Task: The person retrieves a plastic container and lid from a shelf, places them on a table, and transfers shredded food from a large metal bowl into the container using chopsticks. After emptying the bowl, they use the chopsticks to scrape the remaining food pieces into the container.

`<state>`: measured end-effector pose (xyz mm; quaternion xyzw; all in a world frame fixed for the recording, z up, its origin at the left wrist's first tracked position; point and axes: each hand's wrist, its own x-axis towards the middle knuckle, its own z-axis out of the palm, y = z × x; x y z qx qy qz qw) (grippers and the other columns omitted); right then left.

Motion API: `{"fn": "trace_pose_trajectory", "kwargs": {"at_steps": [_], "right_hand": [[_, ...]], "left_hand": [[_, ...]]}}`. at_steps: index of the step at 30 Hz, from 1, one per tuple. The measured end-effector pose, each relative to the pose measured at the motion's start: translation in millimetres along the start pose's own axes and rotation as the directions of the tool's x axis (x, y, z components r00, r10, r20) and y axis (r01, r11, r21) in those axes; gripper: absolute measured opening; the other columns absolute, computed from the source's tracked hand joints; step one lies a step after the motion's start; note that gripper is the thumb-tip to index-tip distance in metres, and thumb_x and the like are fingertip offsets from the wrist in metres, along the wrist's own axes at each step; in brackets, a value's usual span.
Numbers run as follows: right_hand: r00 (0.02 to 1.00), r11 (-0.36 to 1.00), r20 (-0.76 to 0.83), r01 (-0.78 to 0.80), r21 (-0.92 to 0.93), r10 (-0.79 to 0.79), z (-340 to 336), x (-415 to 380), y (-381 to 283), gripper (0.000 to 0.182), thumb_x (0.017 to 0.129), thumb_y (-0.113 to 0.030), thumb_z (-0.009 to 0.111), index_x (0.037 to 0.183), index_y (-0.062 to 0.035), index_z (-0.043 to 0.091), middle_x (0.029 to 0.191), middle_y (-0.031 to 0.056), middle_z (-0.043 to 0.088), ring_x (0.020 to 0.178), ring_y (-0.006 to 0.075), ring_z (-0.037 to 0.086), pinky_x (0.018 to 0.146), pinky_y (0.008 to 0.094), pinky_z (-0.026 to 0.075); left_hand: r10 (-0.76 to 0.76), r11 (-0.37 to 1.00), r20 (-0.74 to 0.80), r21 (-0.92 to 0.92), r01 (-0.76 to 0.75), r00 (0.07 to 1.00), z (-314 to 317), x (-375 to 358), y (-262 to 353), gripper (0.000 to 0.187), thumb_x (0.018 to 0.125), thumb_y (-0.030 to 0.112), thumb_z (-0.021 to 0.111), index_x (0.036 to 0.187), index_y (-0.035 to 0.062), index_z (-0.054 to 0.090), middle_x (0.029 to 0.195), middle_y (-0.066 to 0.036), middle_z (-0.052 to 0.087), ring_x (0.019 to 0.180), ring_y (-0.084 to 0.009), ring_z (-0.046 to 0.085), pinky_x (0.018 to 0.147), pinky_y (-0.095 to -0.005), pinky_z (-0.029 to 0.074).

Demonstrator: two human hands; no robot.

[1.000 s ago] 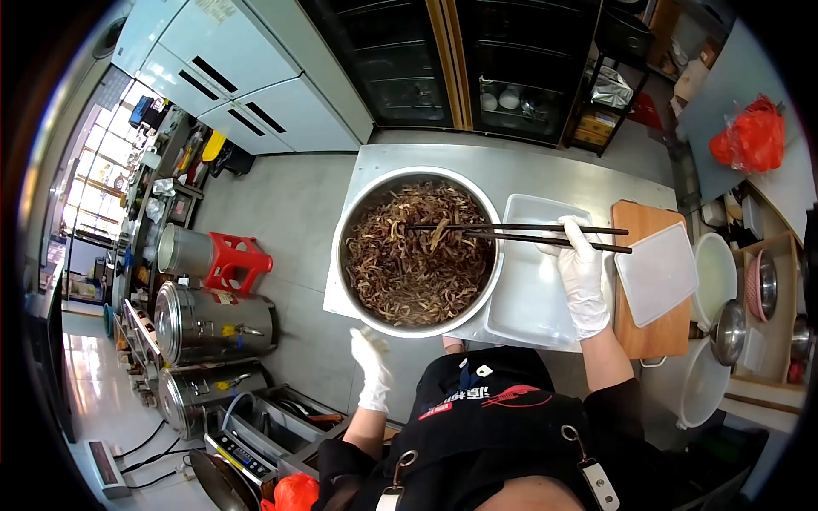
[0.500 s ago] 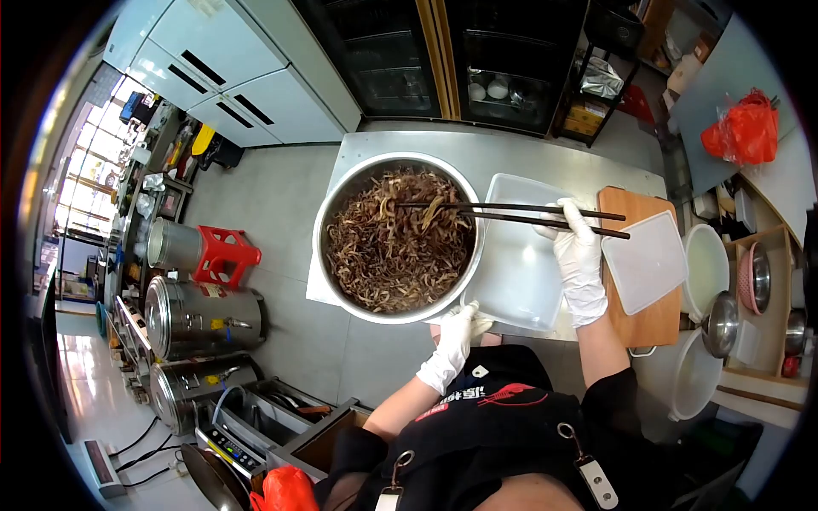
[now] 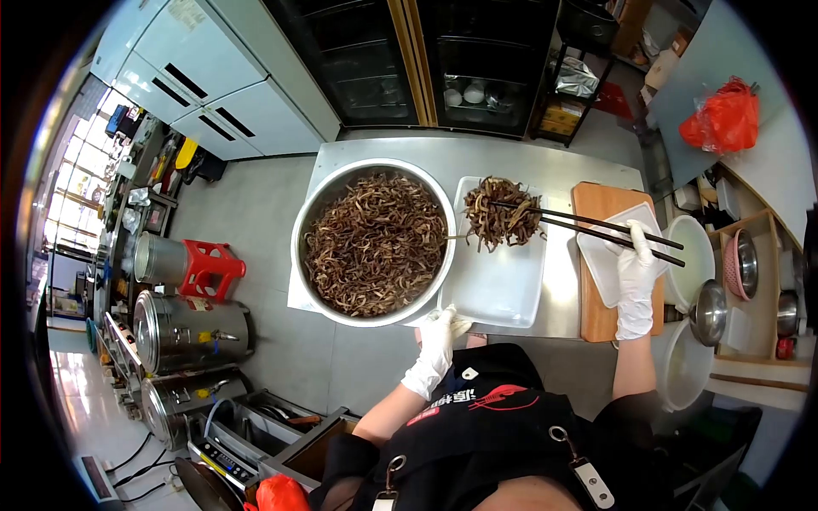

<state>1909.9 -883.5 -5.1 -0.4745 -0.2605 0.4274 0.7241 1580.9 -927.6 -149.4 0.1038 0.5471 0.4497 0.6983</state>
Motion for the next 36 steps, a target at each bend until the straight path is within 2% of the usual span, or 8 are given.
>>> {"fn": "trace_pose_trajectory", "kwargs": {"at_steps": [6, 10, 18, 24, 27, 28, 30, 36], "right_hand": [[0.937, 0.735, 0.343, 0.19, -0.651, 0.061, 44.1, -0.3, 20.7, 0.007, 0.088, -0.008, 0.067, 0.093, -0.0026, 0.069, 0.084, 0.0002, 0.062, 0.071, 0.0077, 0.056, 0.065, 0.0223, 0.047], [0.888, 0.631, 0.459, 0.366, -0.684, -0.017, 84.8, -18.5, -42.3, 0.007, 0.089, -0.004, 0.063, 0.093, -0.0016, 0.068, 0.089, 0.002, 0.066, 0.079, 0.0091, 0.06, 0.073, 0.0225, 0.047], [0.981, 0.953, 0.193, 0.033, -0.3, 0.027, 113.1, -15.6, -27.7, 0.014, 0.095, -0.011, 0.058, 0.103, 0.0003, 0.063, 0.087, 0.0095, 0.068, 0.073, 0.0159, 0.067, 0.066, 0.0279, 0.057], [0.973, 0.928, 0.197, -0.041, -0.371, 0.122, 131.2, -35.3, 50.3, 0.018, 0.096, -0.013, 0.055, 0.104, 0.0018, 0.063, 0.094, 0.0111, 0.067, 0.071, 0.0177, 0.068, 0.058, 0.0272, 0.059], [0.969, 0.926, 0.122, -0.163, -0.342, 0.216, 147.9, -40.0, 89.3, 0.02, 0.096, -0.014, 0.056, 0.103, 0.0024, 0.065, 0.091, 0.0124, 0.068, 0.072, 0.0179, 0.068, 0.058, 0.0277, 0.059], [0.967, 0.921, 0.077, -0.204, -0.332, 0.242, 154.4, -41.0, 101.7, 0.02, 0.096, -0.014, 0.056, 0.103, 0.0021, 0.064, 0.091, 0.0114, 0.067, 0.073, 0.0178, 0.068, 0.058, 0.0273, 0.059], [0.956, 0.943, 0.0, -0.29, -0.16, 0.294, 158.2, -39.2, 131.3, 0.019, 0.093, -0.012, 0.06, 0.102, 0.0042, 0.064, 0.09, 0.0128, 0.067, 0.07, 0.0197, 0.068, 0.054, 0.0269, 0.059], [0.886, 0.89, -0.092, -0.457, -0.012, 0.454, 162.3, -33.9, 171.1, 0.013, 0.093, -0.011, 0.058, 0.098, 0.0012, 0.061, 0.087, 0.0123, 0.067, 0.071, 0.0206, 0.068, 0.053, 0.0304, 0.06]], "left_hand": [[0.012, 1.0, -0.002, -0.009, -0.012, 1.0, 1.8, 0.5, -2.5, 0.017, 0.093, 0.015, 0.059, 0.093, -0.002, 0.057, 0.08, -0.014, 0.065, 0.068, -0.0232, 0.067, 0.066, -0.0308, 0.058], [-0.011, 0.999, 0.029, 0.036, 0.01, 1.0, 3.1, -3.2, 4.2, 0.017, 0.094, 0.016, 0.06, 0.09, 0.0014, 0.054, 0.082, -0.013, 0.064, 0.068, -0.0209, 0.067, 0.065, -0.0306, 0.059], [-0.187, 0.82, 0.209, 0.572, 0.035, 0.96, -34.8, -51.5, 73.0, 0.023, 0.09, 0.026, 0.067, 0.094, 0.0029, 0.064, 0.076, -0.002, 0.063, 0.06, -0.008, 0.057, 0.053, -0.0213, 0.046], [0.419, 0.603, 0.082, 0.719, -0.345, 0.904, -109.3, -51.0, 155.7, 0.03, 0.086, 0.017, 0.071, 0.109, -0.001, 0.063, 0.084, -0.008, 0.068, 0.076, -0.0148, 0.063, 0.071, -0.0274, 0.051], [0.799, 0.262, -0.04, 0.921, -0.288, 0.6, -175.6, 1.7, 149.5, 0.047, 0.087, 0.011, 0.069, 0.129, 0.0019, 0.048, 0.102, -0.01, 0.065, 0.081, -0.0157, 0.063, 0.07, -0.0266, 0.053], [0.798, 0.26, -0.038, 0.922, -0.287, 0.601, -177.1, 7.4, 152.6, 0.047, 0.087, 0.011, 0.069, 0.129, 0.0019, 0.048, 0.102, -0.01, 0.065, 0.081, -0.0157, 0.063, 0.07, -0.0266, 0.053], [0.454, 0.807, -0.077, 0.458, -0.373, 0.888, -175.0, 21.2, 153.6, 0.048, 0.087, 0.007, 0.068, 0.128, 0.001, 0.046, 0.108, -0.012, 0.063, 0.088, -0.0199, 0.065, 0.065, -0.0291, 0.056], [0.405, 0.836, -0.132, 0.454, -0.308, 0.905, -158.5, 23.4, 149.6, 0.052, 0.085, -0.01, 0.052, 0.132, 0.0011, 0.033, 0.116, -0.015, 0.055, 0.092, -0.0194, 0.061, 0.073, -0.0286, 0.054]]}}
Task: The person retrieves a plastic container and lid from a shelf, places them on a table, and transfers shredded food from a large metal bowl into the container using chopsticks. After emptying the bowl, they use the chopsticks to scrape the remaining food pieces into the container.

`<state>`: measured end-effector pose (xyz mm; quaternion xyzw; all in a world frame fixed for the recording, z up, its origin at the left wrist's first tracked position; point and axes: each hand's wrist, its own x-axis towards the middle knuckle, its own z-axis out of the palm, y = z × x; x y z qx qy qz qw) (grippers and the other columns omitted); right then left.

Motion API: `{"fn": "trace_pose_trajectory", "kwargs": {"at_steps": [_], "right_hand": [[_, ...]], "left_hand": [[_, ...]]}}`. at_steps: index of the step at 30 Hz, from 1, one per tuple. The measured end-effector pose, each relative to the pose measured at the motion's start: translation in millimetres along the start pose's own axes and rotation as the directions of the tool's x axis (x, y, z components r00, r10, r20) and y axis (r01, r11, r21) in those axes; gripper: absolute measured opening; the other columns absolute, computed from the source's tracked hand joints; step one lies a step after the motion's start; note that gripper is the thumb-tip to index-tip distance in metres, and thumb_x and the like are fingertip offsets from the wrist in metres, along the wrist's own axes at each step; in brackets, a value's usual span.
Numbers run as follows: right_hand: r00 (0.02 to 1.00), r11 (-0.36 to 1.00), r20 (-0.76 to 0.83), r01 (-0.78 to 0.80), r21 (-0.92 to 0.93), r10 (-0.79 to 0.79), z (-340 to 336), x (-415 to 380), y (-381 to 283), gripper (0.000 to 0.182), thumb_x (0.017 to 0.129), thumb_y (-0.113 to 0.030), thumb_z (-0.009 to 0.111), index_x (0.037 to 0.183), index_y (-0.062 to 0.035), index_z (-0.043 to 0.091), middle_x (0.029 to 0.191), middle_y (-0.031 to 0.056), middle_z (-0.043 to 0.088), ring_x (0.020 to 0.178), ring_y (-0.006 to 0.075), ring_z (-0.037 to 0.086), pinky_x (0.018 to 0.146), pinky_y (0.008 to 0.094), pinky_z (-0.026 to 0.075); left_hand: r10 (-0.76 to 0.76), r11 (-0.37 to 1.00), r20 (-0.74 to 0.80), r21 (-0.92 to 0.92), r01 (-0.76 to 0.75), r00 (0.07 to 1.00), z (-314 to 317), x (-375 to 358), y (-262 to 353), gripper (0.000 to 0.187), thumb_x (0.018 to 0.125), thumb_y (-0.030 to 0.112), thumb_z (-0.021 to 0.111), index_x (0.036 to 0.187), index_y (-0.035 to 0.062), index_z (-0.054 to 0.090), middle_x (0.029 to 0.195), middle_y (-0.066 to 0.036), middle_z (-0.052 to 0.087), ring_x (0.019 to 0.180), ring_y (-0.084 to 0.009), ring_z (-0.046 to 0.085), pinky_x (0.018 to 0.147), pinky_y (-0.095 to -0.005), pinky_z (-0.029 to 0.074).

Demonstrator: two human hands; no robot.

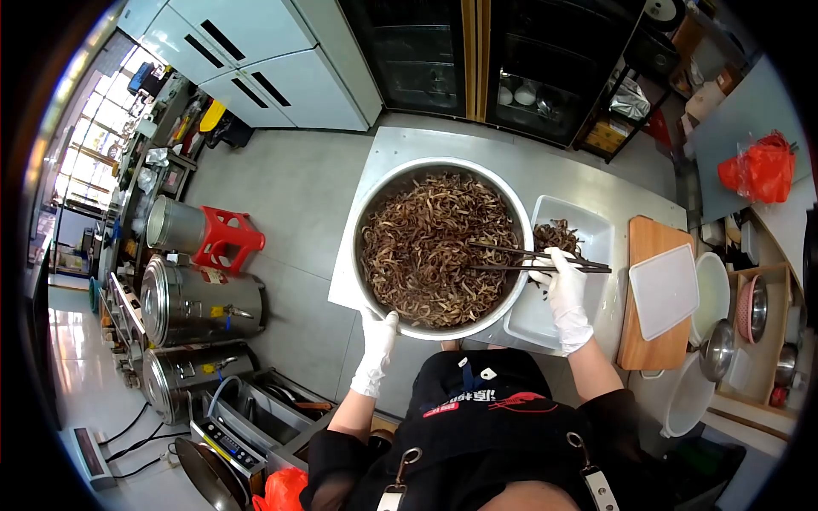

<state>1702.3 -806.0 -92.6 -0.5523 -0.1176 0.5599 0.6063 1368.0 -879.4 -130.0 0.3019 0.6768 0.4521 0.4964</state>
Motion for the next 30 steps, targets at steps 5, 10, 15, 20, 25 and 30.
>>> {"fn": "trace_pose_trajectory", "kwargs": {"at_steps": [5, 10, 15, 20, 25, 30], "right_hand": [[0.998, 0.997, 0.055, -0.028, 0.067, 0.025, 17.8, 8.1, 22.7, 0.011, 0.092, -0.01, 0.06, 0.097, -0.0001, 0.062, 0.083, 0.0112, 0.066, 0.07, 0.0218, 0.068, 0.053, 0.0326, 0.061], [0.998, 0.997, 0.051, -0.033, 0.075, 0.029, 22.3, 10.8, 22.1, 0.012, 0.092, -0.011, 0.06, 0.096, 0.0006, 0.061, 0.082, 0.012, 0.066, 0.071, 0.0233, 0.069, 0.055, 0.0343, 0.061], [0.994, 0.991, 0.085, -0.074, 0.113, 0.065, -13.3, 14.9, 13.2, 0.013, 0.093, -0.013, 0.058, 0.094, -0.0001, 0.061, 0.085, 0.014, 0.067, 0.071, 0.025, 0.069, 0.056, 0.0353, 0.061], [0.992, 0.984, 0.062, -0.114, 0.137, 0.106, -31.4, 16.5, 12.5, 0.015, 0.093, -0.015, 0.058, 0.092, 0.0, 0.061, 0.084, 0.0131, 0.066, 0.073, 0.0254, 0.069, 0.059, 0.0367, 0.061], [0.993, 0.981, 0.083, -0.092, 0.173, 0.078, -26.1, 2.1, -5.7, 0.016, 0.094, -0.015, 0.058, 0.092, 0.0008, 0.061, 0.084, 0.0129, 0.066, 0.074, 0.0255, 0.069, 0.061, 0.0371, 0.061], [0.989, 0.979, 0.127, -0.098, 0.18, 0.076, -28.3, -8.0, -26.9, 0.017, 0.094, -0.015, 0.057, 0.097, 0.0019, 0.06, 0.087, 0.0127, 0.065, 0.076, 0.0256, 0.068, 0.062, 0.0361, 0.061]], "left_hand": [[0.043, 0.997, -0.023, -0.058, -0.045, 0.999, 2.7, 0.9, -8.7, 0.053, 0.085, -0.009, 0.052, 0.132, 0.0034, 0.032, 0.107, -0.013, 0.057, 0.068, -0.0146, 0.058, 0.055, -0.0253, 0.05], [0.042, 0.997, -0.008, -0.066, -0.042, 0.999, -0.6, 3.3, -8.8, 0.055, 0.085, -0.009, 0.052, 0.134, 0.0045, 0.031, 0.107, -0.013, 0.056, 0.063, -0.014, 0.056, 0.049, -0.0254, 0.047], [0.062, 0.995, -0.024, -0.072, -0.064, 0.998, 0.9, 4.0, -12.2, 0.054, 0.085, -0.009, 0.052, 0.134, 0.0041, 0.033, 0.109, -0.013, 0.056, 0.067, -0.0144, 0.058, 0.052, -0.0254, 0.048], [0.07, 0.997, -0.02, -0.039, -0.071, 0.997, -0.8, 5.7, -12.0, 0.05, 0.084, -0.01, 0.052, 0.129, 0.0025, 0.035, 0.106, -0.013, 0.056, 0.067, -0.014, 0.057, 0.053, -0.0249, 0.048], [0.048, 0.997, -0.008, -0.056, -0.048, 0.999, 0.6, 4.5, -5.8, 0.046, 0.082, -0.011, 0.052, 0.123, 0.0015, 0.037, 0.104, -0.013, 0.056, 0.066, -0.0129, 0.057, 0.052, -0.0233, 0.047], [0.057, 0.996, 0.006, -0.066, -0.056, 0.998, -1.7, 9.0, -13.2, 0.052, 0.082, -0.013, 0.05, 0.129, 0.0023, 0.035, 0.11, -0.013, 0.055, 0.07, -0.0141, 0.058, 0.053, -0.0229, 0.048]]}}
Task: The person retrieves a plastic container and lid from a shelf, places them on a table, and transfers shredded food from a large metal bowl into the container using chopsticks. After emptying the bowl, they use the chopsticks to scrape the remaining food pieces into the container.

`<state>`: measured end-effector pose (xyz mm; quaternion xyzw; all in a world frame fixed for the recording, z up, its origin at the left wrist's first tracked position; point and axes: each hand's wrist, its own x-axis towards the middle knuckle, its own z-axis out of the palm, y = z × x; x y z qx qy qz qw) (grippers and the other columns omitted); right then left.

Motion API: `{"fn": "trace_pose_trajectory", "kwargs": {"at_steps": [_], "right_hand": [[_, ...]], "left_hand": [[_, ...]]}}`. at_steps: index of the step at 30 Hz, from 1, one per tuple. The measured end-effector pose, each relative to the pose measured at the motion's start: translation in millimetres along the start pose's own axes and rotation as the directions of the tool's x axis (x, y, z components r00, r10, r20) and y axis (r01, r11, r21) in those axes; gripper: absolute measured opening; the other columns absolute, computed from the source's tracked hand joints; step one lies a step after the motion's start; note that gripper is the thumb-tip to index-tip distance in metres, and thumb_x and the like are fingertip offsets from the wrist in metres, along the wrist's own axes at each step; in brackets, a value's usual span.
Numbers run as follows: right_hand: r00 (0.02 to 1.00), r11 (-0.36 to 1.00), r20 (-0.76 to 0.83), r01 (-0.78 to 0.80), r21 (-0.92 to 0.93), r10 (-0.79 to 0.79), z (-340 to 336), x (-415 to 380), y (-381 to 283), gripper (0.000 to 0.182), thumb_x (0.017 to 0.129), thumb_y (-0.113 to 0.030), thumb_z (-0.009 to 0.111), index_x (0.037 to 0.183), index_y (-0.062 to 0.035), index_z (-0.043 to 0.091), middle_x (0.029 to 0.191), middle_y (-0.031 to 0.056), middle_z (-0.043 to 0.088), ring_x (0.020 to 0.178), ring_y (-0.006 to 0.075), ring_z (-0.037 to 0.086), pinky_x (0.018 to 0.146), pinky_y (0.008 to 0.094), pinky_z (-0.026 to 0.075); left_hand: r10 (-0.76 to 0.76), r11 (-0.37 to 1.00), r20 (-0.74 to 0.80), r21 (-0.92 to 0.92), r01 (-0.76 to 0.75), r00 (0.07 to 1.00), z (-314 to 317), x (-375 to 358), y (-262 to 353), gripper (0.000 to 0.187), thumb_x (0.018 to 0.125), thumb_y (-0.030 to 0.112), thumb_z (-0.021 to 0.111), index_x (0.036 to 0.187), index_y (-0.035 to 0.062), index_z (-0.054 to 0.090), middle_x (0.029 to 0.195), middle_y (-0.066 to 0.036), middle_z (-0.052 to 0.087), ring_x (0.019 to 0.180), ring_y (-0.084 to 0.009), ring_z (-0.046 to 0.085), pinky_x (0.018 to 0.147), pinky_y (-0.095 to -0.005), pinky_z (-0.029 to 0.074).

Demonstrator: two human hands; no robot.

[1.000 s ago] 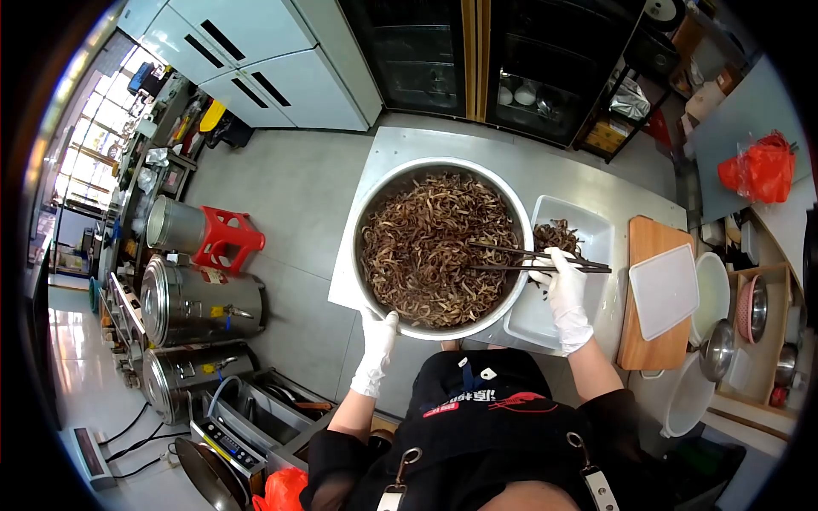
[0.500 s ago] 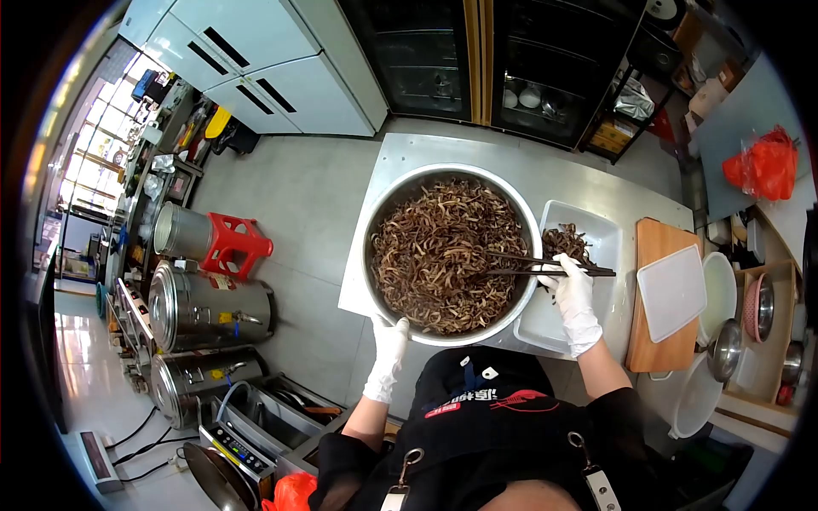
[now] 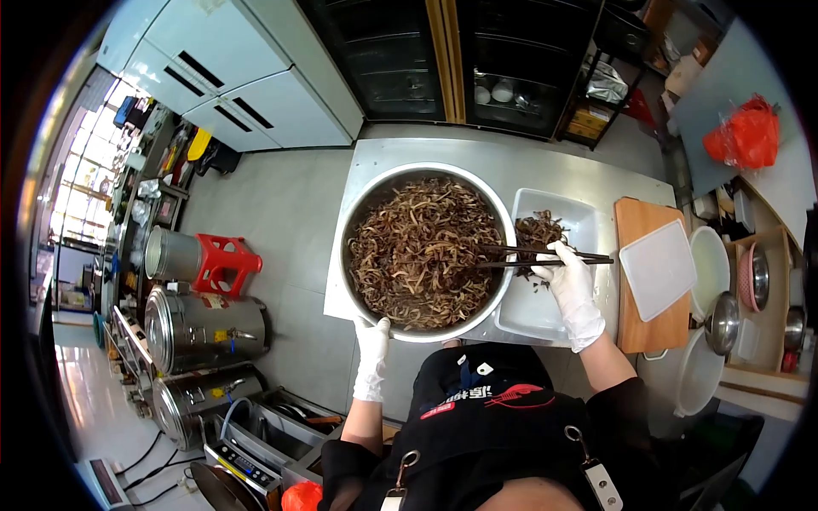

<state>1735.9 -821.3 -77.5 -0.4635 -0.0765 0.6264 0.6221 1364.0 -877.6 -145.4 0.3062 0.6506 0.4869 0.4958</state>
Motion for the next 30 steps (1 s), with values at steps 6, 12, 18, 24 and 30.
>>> {"fn": "trace_pose_trajectory", "kwargs": {"at_steps": [6, 12, 18, 24, 30], "right_hand": [[1.0, 0.998, -0.01, 0.02, 0.067, -0.02, -15.6, -8.6, -24.2, 0.017, 0.094, -0.014, 0.057, 0.098, 0.0016, 0.06, 0.088, 0.0138, 0.066, 0.077, 0.0245, 0.068, 0.063, 0.0362, 0.061], [0.999, 0.992, -0.021, 0.049, 0.114, -0.047, -58.8, -21.5, -58.9, 0.018, 0.095, -0.016, 0.054, 0.093, 0.0012, 0.061, 0.084, 0.0152, 0.067, 0.077, 0.0258, 0.068, 0.064, 0.0355, 0.061], [0.989, 0.987, -0.094, 0.127, 0.095, -0.118, -133.4, -43.8, -106.5, 0.01, 0.091, -0.015, 0.061, 0.094, -0.0051, 0.062, 0.09, 0.0084, 0.067, 0.085, 0.0228, 0.066, 0.073, 0.0381, 0.057], [0.939, 0.954, -0.216, 0.23, -0.19, -0.269, -134.2, -71.8, -134.7, 0.015, 0.094, -0.014, 0.054, 0.092, -0.0003, 0.061, 0.086, 0.0097, 0.065, 0.079, 0.0216, 0.068, 0.063, 0.0309, 0.059], [0.917, 0.646, 0.154, 0.371, -0.667, -0.368, -58.8, -76.3, -109.7, 0.012, 0.089, -0.009, 0.065, 0.094, 0.001, 0.065, 0.078, 0.0052, 0.065, 0.067, 0.0119, 0.064, 0.058, 0.0236, 0.053]], "left_hand": [[0.057, 0.998, -0.063, 0.019, -0.056, 0.996, 1.3, -0.8, -1.1, 0.041, 0.083, -0.01, 0.053, 0.12, 0.0038, 0.042, 0.098, -0.01, 0.061, 0.062, -0.0136, 0.058, 0.047, -0.023, 0.046], [0.069, 0.998, -0.047, 0.0, -0.069, 0.996, 3.3, -0.9, 2.0, 0.036, 0.08, -0.01, 0.053, 0.113, 0.0037, 0.046, 0.091, -0.009, 0.06, 0.054, -0.0133, 0.055, 0.043, -0.0233, 0.044], [0.06, 0.998, -0.027, 0.011, -0.06, 0.998, -5.0, 7.3, -8.8, 0.049, 0.081, -0.014, 0.051, 0.127, 0.001, 0.042, 0.111, -0.013, 0.058, 0.074, -0.0162, 0.062, 0.054, -0.0236, 0.052], [0.023, 0.999, -0.06, 0.041, -0.02, 0.998, 4.0, -0.7, 7.9, 0.043, 0.08, -0.01, 0.053, 0.121, 0.0023, 0.044, 0.102, -0.01, 0.059, 0.068, -0.013, 0.058, 0.053, -0.0227, 0.048], [0.011, 0.998, -0.069, 0.06, -0.007, 0.998, 1.3, 3.8, 1.5, 0.043, 0.079, -0.011, 0.052, 0.119, 0.003, 0.046, 0.1, -0.01, 0.058, 0.064, -0.0126, 0.056, 0.049, -0.023, 0.045]]}}
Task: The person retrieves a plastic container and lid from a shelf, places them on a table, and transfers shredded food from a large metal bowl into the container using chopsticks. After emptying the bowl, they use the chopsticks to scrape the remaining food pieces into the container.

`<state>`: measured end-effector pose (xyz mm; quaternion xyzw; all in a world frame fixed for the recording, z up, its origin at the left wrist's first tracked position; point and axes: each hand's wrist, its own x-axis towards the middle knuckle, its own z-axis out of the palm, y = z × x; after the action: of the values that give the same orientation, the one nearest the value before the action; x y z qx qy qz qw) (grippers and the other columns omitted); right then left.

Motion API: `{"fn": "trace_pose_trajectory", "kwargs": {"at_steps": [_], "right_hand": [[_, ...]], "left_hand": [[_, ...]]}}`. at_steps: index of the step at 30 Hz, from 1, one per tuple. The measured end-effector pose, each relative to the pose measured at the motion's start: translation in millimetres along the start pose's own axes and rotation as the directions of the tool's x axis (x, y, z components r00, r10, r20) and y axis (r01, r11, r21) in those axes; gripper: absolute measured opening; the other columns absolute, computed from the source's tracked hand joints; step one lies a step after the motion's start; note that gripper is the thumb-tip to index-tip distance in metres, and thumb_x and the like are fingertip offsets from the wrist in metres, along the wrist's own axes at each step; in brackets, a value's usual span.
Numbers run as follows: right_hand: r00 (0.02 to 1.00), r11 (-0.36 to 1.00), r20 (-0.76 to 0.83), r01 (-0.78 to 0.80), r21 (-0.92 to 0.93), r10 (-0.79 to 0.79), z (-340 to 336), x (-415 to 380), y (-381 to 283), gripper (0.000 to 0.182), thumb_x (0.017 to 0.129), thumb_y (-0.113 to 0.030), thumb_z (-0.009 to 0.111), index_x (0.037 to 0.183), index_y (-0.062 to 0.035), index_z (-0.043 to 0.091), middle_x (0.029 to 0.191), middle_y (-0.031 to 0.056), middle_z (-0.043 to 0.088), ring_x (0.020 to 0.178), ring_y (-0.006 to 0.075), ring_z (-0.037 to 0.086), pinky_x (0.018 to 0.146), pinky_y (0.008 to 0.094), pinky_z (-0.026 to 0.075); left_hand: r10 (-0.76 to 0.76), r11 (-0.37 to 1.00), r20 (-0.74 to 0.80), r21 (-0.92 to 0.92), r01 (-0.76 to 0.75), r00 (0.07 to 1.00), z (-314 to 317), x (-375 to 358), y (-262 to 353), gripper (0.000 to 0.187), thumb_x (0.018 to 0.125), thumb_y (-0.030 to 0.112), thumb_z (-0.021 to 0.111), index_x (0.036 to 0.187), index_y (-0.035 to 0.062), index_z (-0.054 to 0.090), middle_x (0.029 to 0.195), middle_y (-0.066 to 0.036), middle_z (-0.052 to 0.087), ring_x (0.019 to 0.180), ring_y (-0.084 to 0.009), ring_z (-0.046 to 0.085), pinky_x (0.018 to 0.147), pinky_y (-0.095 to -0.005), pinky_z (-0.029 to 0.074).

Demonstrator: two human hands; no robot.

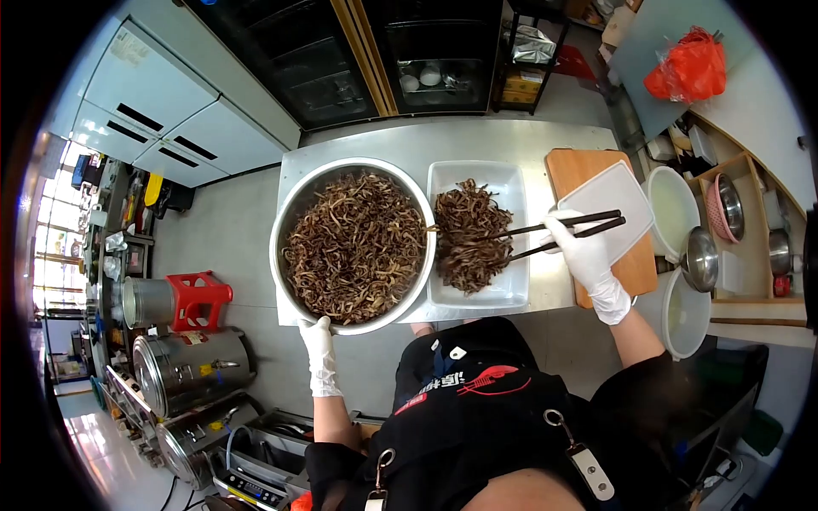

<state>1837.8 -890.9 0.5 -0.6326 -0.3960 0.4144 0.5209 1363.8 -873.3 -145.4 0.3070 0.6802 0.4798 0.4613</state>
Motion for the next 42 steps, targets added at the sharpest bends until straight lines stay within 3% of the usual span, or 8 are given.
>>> {"fn": "trace_pose_trajectory", "kwargs": {"at_steps": [4, 6, 8, 12, 17, 21, 25, 42], "right_hand": [[0.941, 0.888, 0.083, 0.337, -0.314, -0.328, -4.4, -8.6, -70.0, 0.006, 0.089, -0.006, 0.063, 0.092, -0.0007, 0.065, 0.075, 0.0042, 0.066, 0.064, 0.0099, 0.062, 0.061, 0.0247, 0.049], [0.791, 0.508, 0.288, 0.579, -0.638, -0.54, -19.6, -2.4, -106.1, 0.006, 0.09, -0.005, 0.061, 0.091, 0.0001, 0.065, 0.08, 0.0056, 0.068, 0.066, 0.0106, 0.063, 0.066, 0.0255, 0.05], [0.962, 0.949, 0.026, 0.272, -0.16, -0.272, -9.7, 6.9, -115.9, 0.009, 0.091, -0.006, 0.059, 0.092, 0.0007, 0.065, 0.085, 0.0075, 0.068, 0.07, 0.0124, 0.065, 0.068, 0.0255, 0.051], [0.985, 0.964, -0.004, 0.17, 0.204, -0.173, 59.7, 48.1, -87.1, 0.016, 0.094, -0.012, 0.057, 0.097, 0.0009, 0.066, 0.092, 0.0096, 0.067, 0.077, 0.0159, 0.068, 0.067, 0.0284, 0.056], [0.997, 0.963, 0.077, -0.013, 0.27, -0.008, 139.2, 123.7, -8.1, 0.023, 0.09, -0.02, 0.065, 0.103, -0.0007, 0.065, 0.094, 0.0077, 0.067, 0.077, 0.0175, 0.069, 0.058, 0.0266, 0.058], [0.978, 0.939, 0.176, -0.162, 0.303, 0.112, 194.6, 144.9, 18.6, 0.017, 0.089, -0.013, 0.063, 0.1, 0.0001, 0.065, 0.092, 0.0091, 0.067, 0.073, 0.0191, 0.068, 0.05, 0.0268, 0.058], [0.975, 0.94, 0.186, -0.177, 0.293, 0.125, 219.2, 153.5, 19.0, 0.018, 0.087, -0.012, 0.066, 0.097, 0.0028, 0.064, 0.085, 0.0117, 0.068, 0.07, 0.0198, 0.068, 0.049, 0.0277, 0.058], [0.915, 0.829, 0.242, -0.397, 0.395, 0.323, 251.5, 135.5, 62.7, 0.01, 0.089, -0.008, 0.061, 0.089, 0.0019, 0.062, 0.08, 0.0131, 0.065, 0.066, 0.0236, 0.068, 0.05, 0.0329, 0.06]], "left_hand": [[0.032, 0.996, -0.066, -0.079, -0.037, 0.997, 7.5, -1.3, -0.5, 0.044, 0.079, -0.011, 0.05, 0.12, 0.0026, 0.045, 0.1, -0.011, 0.059, 0.06, -0.0139, 0.055, 0.048, -0.0231, 0.046], [0.053, 0.999, -0.021, 0.002, -0.053, 0.998, 6.2, -3.6, 4.1, 0.049, 0.076, -0.012, 0.048, 0.123, 0.0018, 0.043, 0.102, -0.012, 0.058, 0.061, -0.0152, 0.057, 0.048, -0.0234, 0.047], [0.025, 1.0, -0.028, 0.018, -0.025, 0.999, 7.9, -7.3, 8.3, 0.061, 0.073, -0.014, 0.045, 0.131, 0.0003, 0.038, 0.108, -0.015, 0.057, 0.071, -0.017, 0.06, 0.05, -0.0234, 0.048], [0.142, 0.986, -0.097, -0.07, -0.149, 0.985, 11.1, 3.4, -12.9, 0.062, 0.073, -0.014, 0.044, 0.133, -0.0021, 0.036, 0.115, -0.017, 0.054, 0.077, -0.021, 0.062, 0.052, -0.0251, 0.05], [0.044, 0.992, -0.08, -0.115, -0.053, 0.996, 20.8, -12.1, 18.9, 0.064, 0.075, -0.014, 0.045, 0.135, 0.0028, 0.029, 0.115, -0.017, 0.055, 0.073, -0.0201, 0.063, 0.043, -0.0256, 0.047], [0.056, 0.989, -0.037, -0.135, -0.061, 0.998, 17.2, -9.7, 15.6, 0.071, 0.071, -0.016, 0.042, 0.138, 0.0016, 0.025, 0.125, -0.018, 0.047, 0.109, -0.0269, 0.056, 0.089, -0.0326, 0.051], [0.065, 0.993, -0.057, -0.095, -0.07, 0.996, 14.5, -7.1, 4.2, 0.071, 0.073, -0.014, 0.045, 0.139, 0.0008, 0.026, 0.126, -0.016, 0.047, 0.114, -0.0257, 0.051, 0.098, -0.0329, 0.042], [0.074, 0.997, -0.062, -0.02, -0.075, 0.995, 7.6, -3.6, -22.8, 0.073, 0.074, -0.01, 0.047, 0.143, 0.001, 0.026, 0.13, -0.019, 0.045, 0.12, -0.0282, 0.047, 0.104, -0.0344, 0.036]]}}
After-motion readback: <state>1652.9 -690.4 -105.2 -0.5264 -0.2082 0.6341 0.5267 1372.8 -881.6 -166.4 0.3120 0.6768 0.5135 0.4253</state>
